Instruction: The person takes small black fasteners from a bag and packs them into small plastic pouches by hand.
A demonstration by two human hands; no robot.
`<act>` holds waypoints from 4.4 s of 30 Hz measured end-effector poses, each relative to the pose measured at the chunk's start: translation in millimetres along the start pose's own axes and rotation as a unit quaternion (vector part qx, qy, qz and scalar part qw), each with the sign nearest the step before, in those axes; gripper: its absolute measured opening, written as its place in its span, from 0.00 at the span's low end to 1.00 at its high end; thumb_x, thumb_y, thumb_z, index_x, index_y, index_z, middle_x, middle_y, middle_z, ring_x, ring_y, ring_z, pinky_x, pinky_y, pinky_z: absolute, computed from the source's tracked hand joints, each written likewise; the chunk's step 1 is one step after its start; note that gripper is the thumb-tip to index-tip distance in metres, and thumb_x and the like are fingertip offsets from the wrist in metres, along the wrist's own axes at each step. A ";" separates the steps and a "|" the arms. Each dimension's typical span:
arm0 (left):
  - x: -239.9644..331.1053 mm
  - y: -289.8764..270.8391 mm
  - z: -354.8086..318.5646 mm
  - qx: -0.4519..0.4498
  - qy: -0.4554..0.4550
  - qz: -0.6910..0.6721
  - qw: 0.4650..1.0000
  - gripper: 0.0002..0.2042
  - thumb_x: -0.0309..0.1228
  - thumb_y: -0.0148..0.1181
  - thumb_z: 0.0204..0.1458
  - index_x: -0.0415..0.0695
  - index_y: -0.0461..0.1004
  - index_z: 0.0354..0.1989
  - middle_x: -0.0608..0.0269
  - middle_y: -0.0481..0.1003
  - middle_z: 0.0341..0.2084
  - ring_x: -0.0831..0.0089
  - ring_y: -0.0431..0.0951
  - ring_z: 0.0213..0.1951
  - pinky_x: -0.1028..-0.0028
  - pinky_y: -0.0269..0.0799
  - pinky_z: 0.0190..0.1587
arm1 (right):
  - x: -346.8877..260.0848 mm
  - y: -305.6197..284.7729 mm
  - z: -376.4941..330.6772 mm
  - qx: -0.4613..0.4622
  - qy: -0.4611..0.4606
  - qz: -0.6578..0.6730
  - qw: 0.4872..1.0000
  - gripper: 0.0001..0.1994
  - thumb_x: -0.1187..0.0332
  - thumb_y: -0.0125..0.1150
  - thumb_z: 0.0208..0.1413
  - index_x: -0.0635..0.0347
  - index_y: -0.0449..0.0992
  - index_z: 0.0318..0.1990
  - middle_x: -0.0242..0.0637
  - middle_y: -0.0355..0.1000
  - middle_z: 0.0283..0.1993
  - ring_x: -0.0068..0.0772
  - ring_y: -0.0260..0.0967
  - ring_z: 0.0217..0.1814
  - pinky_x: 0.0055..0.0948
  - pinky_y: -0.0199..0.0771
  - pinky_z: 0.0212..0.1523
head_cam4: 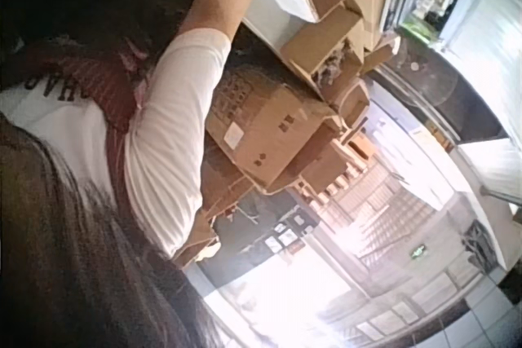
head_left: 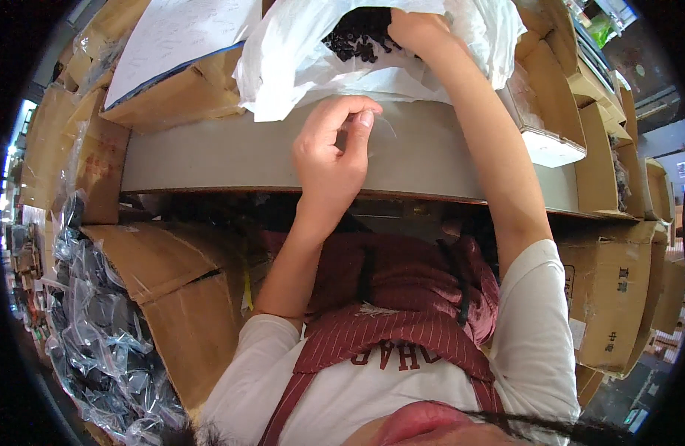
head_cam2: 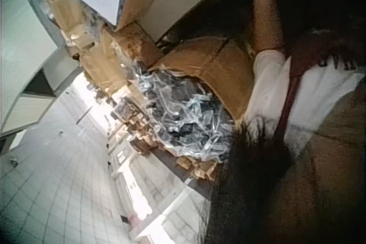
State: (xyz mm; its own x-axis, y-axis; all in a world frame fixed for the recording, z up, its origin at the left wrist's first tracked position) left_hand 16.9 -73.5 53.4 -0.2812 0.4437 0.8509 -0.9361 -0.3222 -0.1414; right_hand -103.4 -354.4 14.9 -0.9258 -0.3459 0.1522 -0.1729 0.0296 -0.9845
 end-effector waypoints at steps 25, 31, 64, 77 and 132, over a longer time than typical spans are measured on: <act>9.7 4.6 -6.8 -0.036 0.031 0.088 0.995 0.13 0.25 0.69 0.57 0.39 0.70 0.25 0.66 0.66 0.18 0.79 0.62 0.21 0.75 0.57 0.24 | -44.7 -37.6 -257.6 0.258 -0.211 0.220 0.917 0.31 0.86 0.57 0.43 0.53 0.79 0.58 0.51 0.68 0.65 0.61 0.65 0.65 0.46 0.69 0.67; 12.4 11.3 -1.2 -0.036 0.047 0.039 0.997 0.09 0.25 0.71 0.56 0.37 0.76 0.28 0.67 0.72 0.21 0.83 0.66 0.23 0.78 0.62 0.27 | -35.1 -54.4 -271.2 0.264 -0.228 0.271 0.897 0.32 0.87 0.56 0.43 0.54 0.77 0.60 0.50 0.69 0.64 0.57 0.72 0.60 0.46 0.76 0.60; 7.3 23.5 -0.7 -0.109 0.040 0.129 0.985 0.10 0.25 0.73 0.45 0.45 0.81 0.36 0.62 0.74 0.24 0.63 0.74 0.29 0.65 0.72 0.33 | -27.4 -49.8 -207.6 0.193 -0.192 0.307 0.912 0.08 0.78 0.57 0.51 0.60 0.80 0.37 0.50 0.79 0.34 0.56 0.78 0.40 0.49 0.77 0.43; 6.8 23.8 1.8 -0.107 0.052 0.084 0.989 0.13 0.28 0.76 0.44 0.40 0.78 0.35 0.60 0.73 0.26 0.63 0.75 0.31 0.66 0.74 0.34 | -39.6 -88.1 -267.2 0.294 -0.341 0.389 0.804 0.13 0.82 0.67 0.52 0.59 0.82 0.45 0.40 0.77 0.39 0.45 0.78 0.39 0.36 0.79 0.40; 0.6 18.9 -2.2 -0.089 0.012 0.081 0.993 0.09 0.27 0.76 0.51 0.41 0.82 0.38 0.70 0.77 0.31 0.83 0.72 0.30 0.80 0.68 0.31 | -28.1 -49.7 -197.1 0.175 -0.205 0.382 0.884 0.06 0.75 0.63 0.56 0.63 0.81 0.41 0.42 0.78 0.36 0.41 0.77 0.36 0.36 0.77 0.40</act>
State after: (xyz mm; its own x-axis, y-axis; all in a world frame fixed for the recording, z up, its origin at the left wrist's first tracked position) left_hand -1.4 -77.5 50.1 -0.4338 0.4179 0.7982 -0.9001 -0.2397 -0.3637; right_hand -135.1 -161.3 76.8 -0.5156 -0.6628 -0.5430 0.6311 0.1348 -0.7639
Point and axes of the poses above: each hand's wrist, its own z-axis towards the middle knuckle, its own y-axis out of the palm, x = y × z, the point moved 9 cm from there along z, towards the middle knuckle
